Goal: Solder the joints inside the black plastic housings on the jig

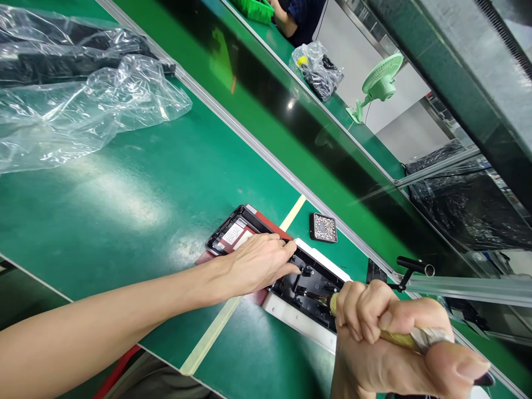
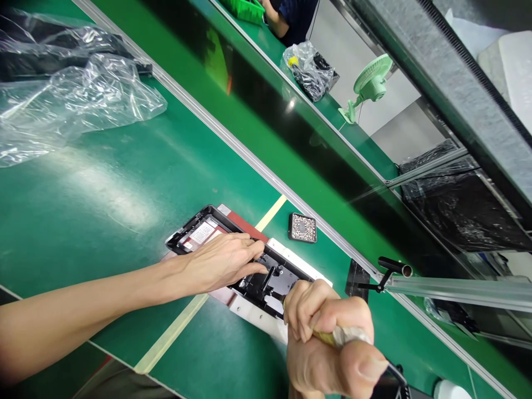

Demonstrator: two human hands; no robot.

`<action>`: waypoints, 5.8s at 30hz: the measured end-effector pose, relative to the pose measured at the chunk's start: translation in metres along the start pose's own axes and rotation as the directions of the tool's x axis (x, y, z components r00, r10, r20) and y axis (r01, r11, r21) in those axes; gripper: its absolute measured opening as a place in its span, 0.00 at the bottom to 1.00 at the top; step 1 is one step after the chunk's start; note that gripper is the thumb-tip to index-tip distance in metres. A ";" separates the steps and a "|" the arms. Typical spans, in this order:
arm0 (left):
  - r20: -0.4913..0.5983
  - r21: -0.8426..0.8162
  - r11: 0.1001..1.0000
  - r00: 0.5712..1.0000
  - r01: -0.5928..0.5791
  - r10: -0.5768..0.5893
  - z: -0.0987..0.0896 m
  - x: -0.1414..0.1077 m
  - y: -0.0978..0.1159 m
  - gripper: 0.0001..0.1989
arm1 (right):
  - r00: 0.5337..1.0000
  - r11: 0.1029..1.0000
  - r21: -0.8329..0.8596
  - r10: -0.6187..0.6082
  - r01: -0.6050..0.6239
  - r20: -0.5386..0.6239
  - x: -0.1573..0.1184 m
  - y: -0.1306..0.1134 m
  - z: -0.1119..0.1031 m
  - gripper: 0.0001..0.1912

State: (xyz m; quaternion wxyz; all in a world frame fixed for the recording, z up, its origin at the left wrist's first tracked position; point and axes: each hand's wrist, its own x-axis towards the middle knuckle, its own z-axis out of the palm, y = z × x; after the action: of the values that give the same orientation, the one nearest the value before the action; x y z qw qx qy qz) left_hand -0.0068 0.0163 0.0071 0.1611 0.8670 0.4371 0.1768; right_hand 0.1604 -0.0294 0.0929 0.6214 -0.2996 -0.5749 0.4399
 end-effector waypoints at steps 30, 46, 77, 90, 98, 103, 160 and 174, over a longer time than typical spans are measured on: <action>-0.010 0.000 1.000 1.000 -0.007 0.007 0.004 -0.001 -0.002 0.15 | 1.000 1.000 0.006 0.017 -0.017 -0.018 0.001 -0.001 0.001 0.28; -0.022 -0.001 1.000 1.000 -0.010 0.010 0.009 -0.001 -0.004 0.16 | 1.000 1.000 0.005 0.005 -0.005 -0.020 0.001 0.001 -0.002 0.26; -0.049 -0.025 0.999 0.998 -0.026 0.025 0.012 -0.002 -0.006 0.16 | 0.999 0.999 0.034 0.001 0.000 -0.047 0.000 0.002 0.000 0.25; -0.064 -0.023 0.999 0.997 -0.038 0.037 0.014 -0.003 -0.007 0.16 | 0.999 1.000 0.027 0.006 -0.004 -0.053 0.002 0.001 0.000 0.24; -0.071 -0.053 0.998 0.997 -0.035 0.031 0.013 -0.002 -0.007 0.16 | 0.999 1.000 0.022 0.010 -0.009 -0.052 0.003 0.000 0.000 0.25; -0.040 -0.035 0.999 0.999 -0.002 0.001 0.008 -0.002 -0.004 0.16 | 0.998 1.000 0.017 0.019 -0.018 -0.062 0.003 -0.001 0.000 0.24; 0.014 -0.010 1.000 1.000 0.008 -0.008 -0.004 0.001 0.001 0.15 | 0.998 1.000 0.002 0.011 -0.011 -0.055 0.005 -0.002 0.000 0.26; 0.020 -0.029 0.999 1.000 0.015 -0.014 -0.006 0.002 0.002 0.15 | 0.996 1.000 -0.025 0.010 -0.012 -0.093 0.007 -0.003 0.005 0.26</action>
State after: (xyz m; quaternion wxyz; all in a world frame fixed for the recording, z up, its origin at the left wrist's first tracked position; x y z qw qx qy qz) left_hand -0.0073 0.0173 0.0139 0.1792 0.8631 0.4392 0.1733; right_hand 0.1553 -0.0254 0.0992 0.6414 -0.3307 -0.5492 0.4215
